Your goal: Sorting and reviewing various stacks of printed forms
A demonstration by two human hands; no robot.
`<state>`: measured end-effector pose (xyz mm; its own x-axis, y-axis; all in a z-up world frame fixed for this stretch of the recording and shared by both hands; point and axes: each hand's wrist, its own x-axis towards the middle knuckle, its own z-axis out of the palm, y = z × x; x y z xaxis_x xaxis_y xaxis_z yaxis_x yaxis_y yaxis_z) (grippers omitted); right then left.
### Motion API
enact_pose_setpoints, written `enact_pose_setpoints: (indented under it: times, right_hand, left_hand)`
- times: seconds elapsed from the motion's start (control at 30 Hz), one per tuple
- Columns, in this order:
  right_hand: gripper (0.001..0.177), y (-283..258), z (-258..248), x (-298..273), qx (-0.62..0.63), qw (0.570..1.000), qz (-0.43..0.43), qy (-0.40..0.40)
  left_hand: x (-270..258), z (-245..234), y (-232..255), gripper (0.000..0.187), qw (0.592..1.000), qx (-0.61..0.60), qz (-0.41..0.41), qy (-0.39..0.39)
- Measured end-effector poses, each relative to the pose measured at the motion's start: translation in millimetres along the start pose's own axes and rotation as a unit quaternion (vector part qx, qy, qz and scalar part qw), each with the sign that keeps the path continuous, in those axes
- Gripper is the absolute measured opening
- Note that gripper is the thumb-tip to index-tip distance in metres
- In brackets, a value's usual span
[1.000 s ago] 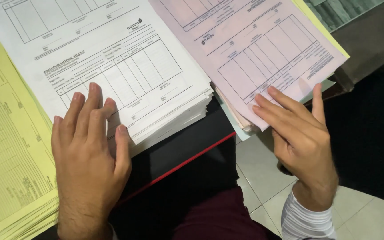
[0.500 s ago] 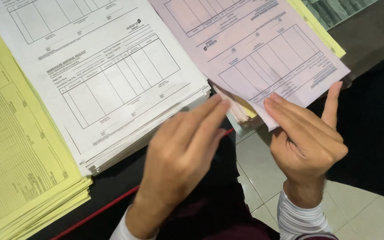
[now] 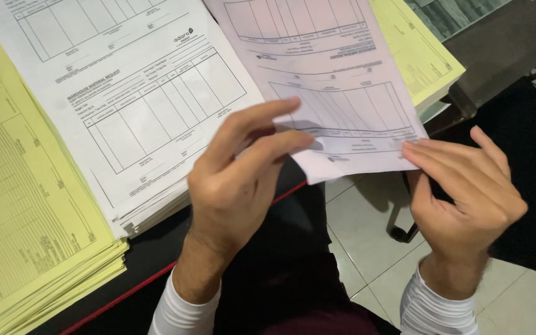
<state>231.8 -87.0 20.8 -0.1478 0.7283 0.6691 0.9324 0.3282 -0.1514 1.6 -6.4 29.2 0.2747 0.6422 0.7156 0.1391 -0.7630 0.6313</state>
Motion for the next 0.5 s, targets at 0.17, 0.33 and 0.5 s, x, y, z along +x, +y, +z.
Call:
enact_pose_setpoints:
  times: [0.17,0.33,0.5]
  right_hand:
    - [0.011,-28.1,5.3,3.4,0.078,0.993,-0.018,0.084]
    - [0.013,-77.3,11.5,23.5,0.15,0.985,-0.045,0.077]
    - [0.01,-126.8,13.4,43.2,0.213,0.968,-0.13,0.009]
  left_hand:
    - [-28.3,11.0,18.0,0.071,0.925,-0.188,-0.212,0.253]
    - [-74.1,26.9,22.1,0.079,0.927,-0.201,-0.221,0.226]
    - [-117.2,38.0,18.9,0.082,0.967,-0.041,-0.194,0.163]
